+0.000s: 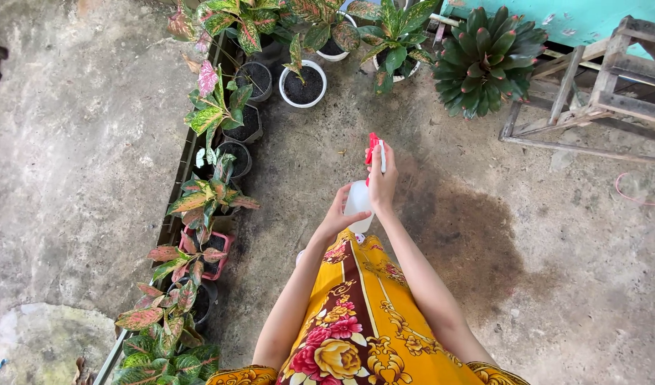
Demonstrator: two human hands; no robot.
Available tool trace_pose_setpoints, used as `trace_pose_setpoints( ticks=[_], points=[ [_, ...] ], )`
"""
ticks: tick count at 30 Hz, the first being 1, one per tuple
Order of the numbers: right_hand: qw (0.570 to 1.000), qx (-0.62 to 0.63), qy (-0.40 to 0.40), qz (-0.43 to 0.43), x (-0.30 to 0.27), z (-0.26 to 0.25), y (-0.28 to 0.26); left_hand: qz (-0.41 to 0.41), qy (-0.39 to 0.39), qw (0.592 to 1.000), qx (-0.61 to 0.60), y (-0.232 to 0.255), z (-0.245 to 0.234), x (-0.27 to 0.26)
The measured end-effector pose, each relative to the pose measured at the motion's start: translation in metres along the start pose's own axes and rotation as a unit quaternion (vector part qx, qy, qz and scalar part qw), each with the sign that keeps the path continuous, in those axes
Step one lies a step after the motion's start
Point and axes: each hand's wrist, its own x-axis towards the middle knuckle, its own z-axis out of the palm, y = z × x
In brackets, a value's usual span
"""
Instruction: Spraying water on various potted plants in an outdoor garden area.
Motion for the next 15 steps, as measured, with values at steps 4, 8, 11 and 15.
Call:
trace_pose_setpoints(
  ticks=[4,8,11,15],
  points=[
    [1.0,-0.002,-0.003,0.0,0.005,-0.006,0.0,0.006,0.005,1.0,0.003,-0.015,0.002,0.013],
    [1.0,-0.001,-0.002,0.001,0.008,-0.011,0.0,0.001,0.006,1.0,0.0,-0.012,0.011,0.012],
    [1.0,-0.002,0.0,0.0,0.011,-0.012,0.004,0.001,0.007,1.0,0.001,-0.008,0.015,0.01],
    [1.0,-0.006,0.0,0.006,0.013,-0.013,0.005,-0.001,0.002,1.0,0.011,0.0,0.015,0.008]
  ],
)
